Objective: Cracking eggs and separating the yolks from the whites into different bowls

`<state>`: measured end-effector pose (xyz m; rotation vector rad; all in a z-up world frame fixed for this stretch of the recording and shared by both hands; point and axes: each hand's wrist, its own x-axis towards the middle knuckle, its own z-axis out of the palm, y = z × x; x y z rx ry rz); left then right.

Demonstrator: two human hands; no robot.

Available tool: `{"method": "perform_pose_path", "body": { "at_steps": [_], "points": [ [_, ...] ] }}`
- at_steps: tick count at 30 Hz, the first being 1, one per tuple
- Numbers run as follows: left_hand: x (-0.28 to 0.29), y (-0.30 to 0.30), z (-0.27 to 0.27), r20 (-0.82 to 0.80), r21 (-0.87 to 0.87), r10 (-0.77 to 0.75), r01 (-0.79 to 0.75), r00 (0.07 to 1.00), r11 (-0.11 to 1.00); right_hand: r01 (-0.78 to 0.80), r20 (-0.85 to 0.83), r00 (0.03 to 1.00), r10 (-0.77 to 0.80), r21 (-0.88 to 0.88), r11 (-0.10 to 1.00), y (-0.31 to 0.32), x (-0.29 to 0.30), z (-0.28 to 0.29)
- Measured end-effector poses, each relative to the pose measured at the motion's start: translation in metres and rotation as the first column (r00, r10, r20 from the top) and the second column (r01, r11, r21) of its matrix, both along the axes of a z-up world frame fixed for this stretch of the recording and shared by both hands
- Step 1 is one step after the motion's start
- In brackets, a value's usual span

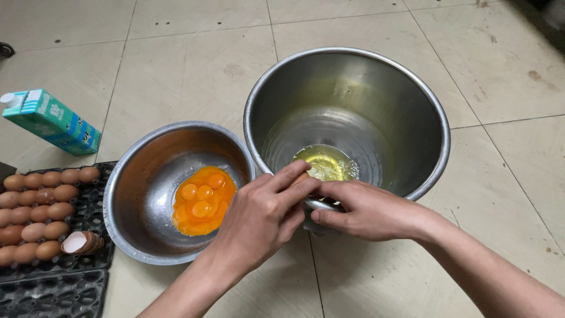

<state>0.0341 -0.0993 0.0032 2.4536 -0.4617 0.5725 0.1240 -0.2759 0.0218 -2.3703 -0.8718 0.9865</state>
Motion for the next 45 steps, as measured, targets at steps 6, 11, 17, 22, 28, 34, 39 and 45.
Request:
{"method": "perform_pose_path", "body": {
  "at_steps": [6, 11, 17, 22, 28, 34, 39, 45],
  "points": [
    [-0.001, 0.000, 0.004, -0.002, -0.006, -0.009, 0.009, 1.000, 1.000, -0.005, 0.037, 0.999, 0.003, 0.057, 0.998, -0.004, 0.000, -0.006],
    [-0.001, -0.002, 0.008, 0.105, -0.020, 0.001, 0.001, 0.995, 1.000, 0.017, -0.019, 1.000, -0.017, -0.002, 1.000, 0.001, -0.002, 0.004],
    [-0.001, -0.003, 0.005, 0.011, 0.011, 0.019, -0.019, 1.000, 1.000, 0.006, -0.006, 1.000, -0.006, 0.012, 1.000, -0.001, 0.000, -0.001],
    [-0.001, -0.002, 0.006, 0.085, -0.014, 0.016, -0.015, 0.996, 1.000, 0.065, -0.037, 0.997, -0.063, 0.062, 0.996, -0.001, 0.001, 0.003],
    [-0.001, 0.001, 0.007, 0.062, 0.044, 0.008, -0.011, 0.998, 0.999, 0.154, -0.119, 0.985, -0.127, 0.256, 0.954, -0.002, 0.005, -0.003],
    [0.029, 0.018, 0.018, -0.521, -0.811, -0.339, -0.331, 0.783, 0.482, 0.317, -0.179, 0.948, -0.265, 0.633, 0.707, 0.002, 0.005, -0.002],
    [0.050, 0.021, 0.022, -0.507, -0.858, -0.630, -0.418, 0.588, 0.300, 0.371, -0.321, 0.927, -0.194, 0.706, 0.604, 0.004, 0.004, 0.007],
    [0.056, 0.006, 0.022, -0.463, -0.461, -0.008, -0.233, 0.887, 0.856, 0.517, -0.367, 0.855, -0.366, 0.656, 0.550, -0.005, 0.012, 0.001]
  ]
}}
